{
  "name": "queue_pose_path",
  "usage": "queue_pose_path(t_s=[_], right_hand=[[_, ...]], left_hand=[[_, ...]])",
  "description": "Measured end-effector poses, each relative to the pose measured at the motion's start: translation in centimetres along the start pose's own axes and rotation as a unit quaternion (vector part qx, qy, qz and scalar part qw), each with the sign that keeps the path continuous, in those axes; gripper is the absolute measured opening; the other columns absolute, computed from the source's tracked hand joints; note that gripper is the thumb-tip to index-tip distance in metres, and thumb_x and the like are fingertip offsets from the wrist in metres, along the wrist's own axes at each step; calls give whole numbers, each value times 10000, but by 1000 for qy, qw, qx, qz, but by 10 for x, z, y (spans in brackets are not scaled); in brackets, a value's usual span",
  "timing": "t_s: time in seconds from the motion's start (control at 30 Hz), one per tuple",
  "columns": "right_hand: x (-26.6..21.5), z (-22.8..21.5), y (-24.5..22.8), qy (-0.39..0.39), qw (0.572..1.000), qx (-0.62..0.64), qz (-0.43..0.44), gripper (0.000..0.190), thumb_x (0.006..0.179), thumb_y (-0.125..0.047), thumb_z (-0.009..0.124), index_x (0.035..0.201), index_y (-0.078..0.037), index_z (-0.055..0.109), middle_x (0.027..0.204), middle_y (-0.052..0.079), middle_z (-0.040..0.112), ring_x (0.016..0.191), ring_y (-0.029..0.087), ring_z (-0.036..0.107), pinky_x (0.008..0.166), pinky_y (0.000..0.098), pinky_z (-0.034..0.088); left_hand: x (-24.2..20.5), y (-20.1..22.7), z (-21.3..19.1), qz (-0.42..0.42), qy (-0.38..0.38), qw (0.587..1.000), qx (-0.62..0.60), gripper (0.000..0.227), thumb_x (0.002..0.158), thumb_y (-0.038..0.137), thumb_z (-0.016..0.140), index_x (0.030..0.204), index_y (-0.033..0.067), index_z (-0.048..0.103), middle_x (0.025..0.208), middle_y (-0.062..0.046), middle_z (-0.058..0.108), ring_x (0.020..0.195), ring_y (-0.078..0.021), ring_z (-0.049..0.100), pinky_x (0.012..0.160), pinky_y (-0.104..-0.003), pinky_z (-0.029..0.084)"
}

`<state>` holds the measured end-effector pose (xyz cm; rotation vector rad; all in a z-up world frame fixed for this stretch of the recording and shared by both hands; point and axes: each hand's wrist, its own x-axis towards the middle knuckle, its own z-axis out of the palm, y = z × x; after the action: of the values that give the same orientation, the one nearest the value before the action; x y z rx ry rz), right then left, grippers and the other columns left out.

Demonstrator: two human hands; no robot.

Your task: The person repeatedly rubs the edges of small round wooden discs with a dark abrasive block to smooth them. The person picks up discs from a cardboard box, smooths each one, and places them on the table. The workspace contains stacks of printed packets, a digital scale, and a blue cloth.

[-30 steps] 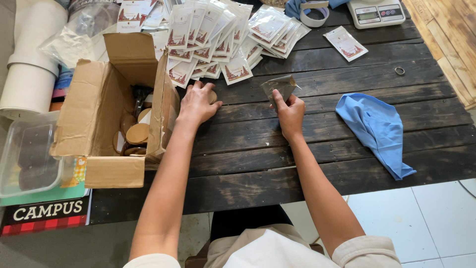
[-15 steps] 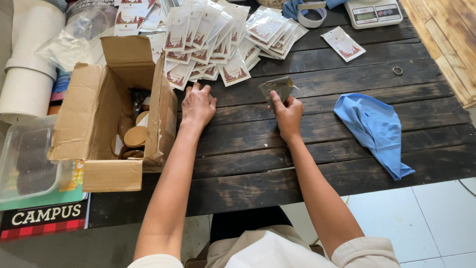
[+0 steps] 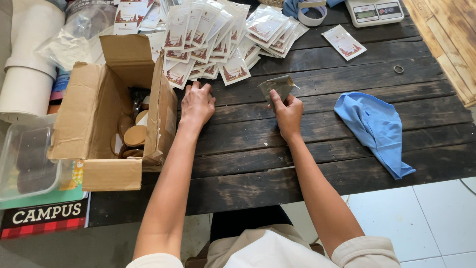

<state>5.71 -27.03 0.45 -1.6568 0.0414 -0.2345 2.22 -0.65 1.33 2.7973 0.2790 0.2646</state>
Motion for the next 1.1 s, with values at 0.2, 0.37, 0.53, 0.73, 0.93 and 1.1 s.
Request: queue_pose_path(t_s=[0.2,0.37,0.53,0.73,0.93,1.1], right_hand=[[1,-2,4,-5,1000,-3,7,325,933,-328,803,714,-101,726,563,62,679,432,83,509,425,246,400],[9,-3,17,-10,1000,-1,5,327,938,-322,799,716,-97,716,573,69,682,435,94,519,433,241,415],[0,-4,4,-37,999,24,-15,333,968,-287,753,721,-91,645,648,-34,611,592,81,643,563,266,537],[0,0,12,-31,998,57,-18,297,974,-238,759,756,-66,652,671,-28,605,605,47,544,578,276,633],[17,2,46,-29,999,-14,-24,286,1004,-287,788,801,-103,708,628,82,680,503,84,556,454,225,410],[13,4,41,-20,1000,-9,-18,293,1022,-288,786,818,-95,704,638,99,685,490,90,551,441,209,419]], left_hand=[[-27,37,-52,54,117,987,-100,545,875,236,773,1359,96,566,1314,-221,527,1212,-488,563,948,-586,533],[-97,89,-169,125,119,959,-226,160,946,256,729,1073,161,707,907,-55,703,924,-258,719,736,-373,599],[-145,79,-280,102,121,929,-335,97,1046,159,639,996,78,620,1069,-68,720,1025,-160,698,809,-272,585],[-126,5,-290,8,131,972,-194,137,1048,12,661,1159,89,635,1100,-38,706,963,-168,671,850,-288,554],[-93,-56,-238,-42,-112,993,-13,243,892,141,695,1120,77,745,1026,-189,763,1006,-409,714,878,-501,558],[-69,-85,-190,-69,-296,932,200,623,623,487,914,1088,90,790,1053,-221,758,1011,-399,742,867,-512,599]])
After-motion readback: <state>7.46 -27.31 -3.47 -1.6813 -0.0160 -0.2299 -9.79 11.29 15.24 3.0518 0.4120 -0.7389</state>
